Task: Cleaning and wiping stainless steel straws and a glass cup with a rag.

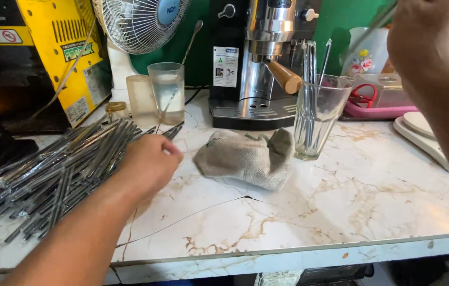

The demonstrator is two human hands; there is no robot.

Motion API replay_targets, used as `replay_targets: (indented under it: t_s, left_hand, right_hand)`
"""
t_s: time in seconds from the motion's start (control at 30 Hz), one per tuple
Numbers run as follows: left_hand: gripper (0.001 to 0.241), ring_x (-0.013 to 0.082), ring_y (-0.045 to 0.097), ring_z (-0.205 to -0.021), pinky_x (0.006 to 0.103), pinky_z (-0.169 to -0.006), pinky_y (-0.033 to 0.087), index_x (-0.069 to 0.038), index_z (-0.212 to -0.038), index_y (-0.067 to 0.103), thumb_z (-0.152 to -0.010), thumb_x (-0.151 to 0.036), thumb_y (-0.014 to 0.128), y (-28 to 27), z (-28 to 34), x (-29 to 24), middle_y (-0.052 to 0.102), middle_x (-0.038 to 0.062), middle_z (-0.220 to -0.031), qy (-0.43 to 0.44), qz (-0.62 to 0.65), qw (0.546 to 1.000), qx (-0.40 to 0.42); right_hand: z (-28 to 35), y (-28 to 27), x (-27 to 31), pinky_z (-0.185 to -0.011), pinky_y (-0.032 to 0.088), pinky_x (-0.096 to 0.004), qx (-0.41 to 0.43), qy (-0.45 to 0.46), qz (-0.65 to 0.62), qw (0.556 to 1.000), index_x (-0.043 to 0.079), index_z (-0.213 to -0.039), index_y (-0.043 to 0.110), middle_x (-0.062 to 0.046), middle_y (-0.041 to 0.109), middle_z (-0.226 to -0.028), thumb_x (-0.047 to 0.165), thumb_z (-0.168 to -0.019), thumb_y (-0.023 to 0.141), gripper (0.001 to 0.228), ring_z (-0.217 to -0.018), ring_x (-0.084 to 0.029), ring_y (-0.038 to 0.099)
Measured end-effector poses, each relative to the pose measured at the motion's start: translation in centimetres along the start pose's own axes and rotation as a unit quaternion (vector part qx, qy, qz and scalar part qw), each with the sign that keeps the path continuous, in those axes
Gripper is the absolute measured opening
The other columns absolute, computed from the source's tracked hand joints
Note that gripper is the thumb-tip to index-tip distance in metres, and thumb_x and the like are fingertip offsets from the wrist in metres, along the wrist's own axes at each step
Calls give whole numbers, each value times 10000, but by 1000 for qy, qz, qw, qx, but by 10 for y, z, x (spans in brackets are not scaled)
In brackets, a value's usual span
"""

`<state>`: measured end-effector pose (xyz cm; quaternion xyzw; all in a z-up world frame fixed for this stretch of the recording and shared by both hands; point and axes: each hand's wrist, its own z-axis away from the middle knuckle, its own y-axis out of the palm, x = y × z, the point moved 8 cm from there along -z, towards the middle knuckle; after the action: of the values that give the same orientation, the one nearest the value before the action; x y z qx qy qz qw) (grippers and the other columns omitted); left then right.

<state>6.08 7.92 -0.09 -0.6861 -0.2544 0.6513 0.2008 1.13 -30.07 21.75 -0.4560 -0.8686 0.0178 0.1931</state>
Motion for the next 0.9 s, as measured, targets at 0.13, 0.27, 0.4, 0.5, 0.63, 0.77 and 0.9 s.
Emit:
replay_targets:
  t_s: [0.13,0.27,0.4,0.5,0.63,0.77,0.9]
  left_hand:
    - [228,311,726,-1040,402,-932,564,-123,-1044,785,-849,-240,763,-33,18,2,770,150,-1102,-11,-165,980,-113]
    - [245,366,648,-1157,462,-978,541,-100,-1014,792,-773,-142,772,-53,22,4,729,153,-1160,2,-287,940,-183]
    - [225,398,646,-1171,477,-996,538,-53,-1006,801,-804,-135,743,-55,22,13,732,209,-1157,-31,-329,930,-160]
    - [230,383,679,-1154,468,-1021,542,-121,-1027,821,-811,-155,749,-52,35,5,738,197,-1156,-64,-306,941,-127]
    - [270,387,693,-1124,468,-989,559,-67,-1045,791,-814,-205,775,-43,33,13,733,216,-1135,-82,-321,938,-100]
    - [205,406,698,-1103,486,-963,563,-57,-1031,790,-847,-82,701,-30,16,15,735,229,-1115,-40,-336,935,-107]
    - [191,439,707,-1058,510,-921,575,-15,-1010,791,-897,-80,651,-30,2,7,735,269,-1078,-4,-331,936,-122]
  right_hand:
    - [-2,23,-77,-595,495,-297,56,130,48,989,51,-1038,715,-54,727,-918,261,-1011,651,221,-730,-108,654]
    - [25,37,-65,-666,527,-341,119,266,93,952,9,-1090,745,-138,726,-926,396,-984,792,403,-764,-171,667]
    - [29,34,-69,-681,509,-378,52,216,86,971,43,-1126,773,-148,741,-941,382,-1029,693,362,-786,-181,666]
    - [27,32,-52,-693,514,-372,21,119,76,990,26,-1172,756,-167,732,-935,299,-1049,671,312,-796,-183,675]
    - [57,22,2,-694,513,-376,-41,51,79,995,-21,-1247,614,-158,671,-893,188,-1019,741,334,-783,-198,654]
    - [122,78,62,-804,499,-459,159,-56,103,980,45,-1285,638,-181,645,-1027,164,-931,767,395,-959,-320,615]
    - [193,147,67,-1005,417,-600,387,-57,162,906,156,-1468,553,-275,547,-1366,514,-797,823,807,-1277,-484,488]
